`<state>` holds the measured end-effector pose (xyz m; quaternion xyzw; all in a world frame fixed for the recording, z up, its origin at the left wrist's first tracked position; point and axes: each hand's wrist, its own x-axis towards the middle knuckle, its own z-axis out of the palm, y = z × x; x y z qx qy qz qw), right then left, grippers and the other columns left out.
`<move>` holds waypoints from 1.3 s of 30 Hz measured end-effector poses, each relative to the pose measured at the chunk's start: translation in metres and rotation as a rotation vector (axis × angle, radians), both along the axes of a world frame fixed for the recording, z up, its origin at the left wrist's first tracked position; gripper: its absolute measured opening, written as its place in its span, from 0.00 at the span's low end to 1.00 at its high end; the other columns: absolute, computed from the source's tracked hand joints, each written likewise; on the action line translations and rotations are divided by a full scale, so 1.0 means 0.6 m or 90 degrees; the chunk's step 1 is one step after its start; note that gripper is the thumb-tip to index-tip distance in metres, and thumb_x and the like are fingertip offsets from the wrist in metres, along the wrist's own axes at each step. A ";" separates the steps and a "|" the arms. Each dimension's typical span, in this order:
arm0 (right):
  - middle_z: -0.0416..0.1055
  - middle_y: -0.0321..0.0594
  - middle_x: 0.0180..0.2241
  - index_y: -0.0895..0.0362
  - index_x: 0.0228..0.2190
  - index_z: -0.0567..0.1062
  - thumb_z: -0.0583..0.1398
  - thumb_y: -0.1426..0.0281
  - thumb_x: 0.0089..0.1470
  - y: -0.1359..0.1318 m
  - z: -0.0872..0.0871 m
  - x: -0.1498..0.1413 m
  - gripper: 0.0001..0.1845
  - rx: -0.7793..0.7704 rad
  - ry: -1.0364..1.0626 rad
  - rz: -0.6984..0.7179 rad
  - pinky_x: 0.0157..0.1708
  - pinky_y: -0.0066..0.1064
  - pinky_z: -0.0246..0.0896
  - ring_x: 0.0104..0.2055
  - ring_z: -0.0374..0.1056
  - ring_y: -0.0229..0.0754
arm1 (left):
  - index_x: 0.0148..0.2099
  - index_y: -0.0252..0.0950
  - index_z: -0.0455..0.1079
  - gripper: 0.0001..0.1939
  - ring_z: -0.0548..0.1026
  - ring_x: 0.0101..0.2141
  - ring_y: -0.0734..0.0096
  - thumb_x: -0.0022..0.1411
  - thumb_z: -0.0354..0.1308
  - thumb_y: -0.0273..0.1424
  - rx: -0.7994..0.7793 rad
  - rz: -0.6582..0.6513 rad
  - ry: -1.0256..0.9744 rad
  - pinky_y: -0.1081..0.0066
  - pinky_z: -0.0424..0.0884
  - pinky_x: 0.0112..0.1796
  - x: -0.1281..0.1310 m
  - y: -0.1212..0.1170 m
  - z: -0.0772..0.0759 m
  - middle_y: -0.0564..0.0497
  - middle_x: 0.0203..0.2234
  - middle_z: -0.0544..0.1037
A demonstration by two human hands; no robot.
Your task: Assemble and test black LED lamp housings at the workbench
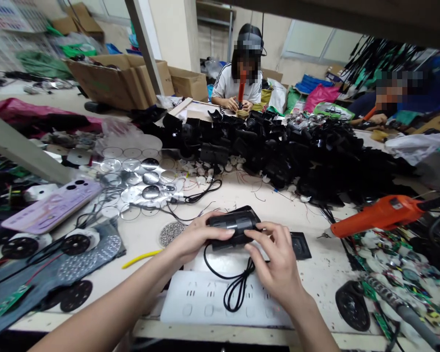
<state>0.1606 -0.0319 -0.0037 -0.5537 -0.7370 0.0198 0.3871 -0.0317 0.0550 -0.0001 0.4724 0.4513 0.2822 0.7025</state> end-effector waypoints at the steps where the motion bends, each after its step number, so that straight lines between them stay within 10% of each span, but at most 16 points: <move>1: 0.67 0.45 0.43 0.53 0.45 0.75 0.58 0.71 0.58 0.001 0.001 -0.002 0.13 0.001 -0.015 0.016 0.41 0.40 0.65 0.42 0.63 0.46 | 0.48 0.36 0.72 0.29 0.74 0.47 0.55 0.40 0.70 0.35 -0.010 -0.006 -0.021 0.60 0.66 0.50 0.000 0.001 -0.001 0.48 0.43 0.79; 25: 0.60 0.44 0.43 0.54 0.35 0.67 0.56 0.73 0.58 0.019 -0.005 -0.008 0.02 -0.094 0.034 0.051 0.47 0.44 0.60 0.48 0.59 0.48 | 0.42 0.35 0.72 0.25 0.74 0.34 0.66 0.40 0.70 0.36 -0.141 0.020 -0.064 0.71 0.66 0.34 0.004 -0.006 0.002 0.51 0.32 0.78; 34: 0.52 0.49 0.63 0.57 0.64 0.50 0.66 0.64 0.49 0.010 0.017 -0.007 0.47 -0.142 -0.160 0.085 0.61 0.50 0.47 0.65 0.43 0.56 | 0.49 0.38 0.69 0.36 0.73 0.43 0.57 0.34 0.74 0.37 0.220 -0.035 0.115 0.62 0.67 0.45 -0.009 -0.028 0.011 0.50 0.41 0.76; 39: 0.61 0.50 0.59 0.62 0.61 0.55 0.63 0.68 0.50 0.000 0.029 -0.021 0.41 -0.072 -0.233 0.096 0.62 0.47 0.41 0.63 0.51 0.52 | 0.52 0.40 0.67 0.39 0.72 0.43 0.56 0.36 0.73 0.44 0.457 -0.073 0.204 0.59 0.69 0.45 -0.016 -0.055 0.030 0.47 0.42 0.73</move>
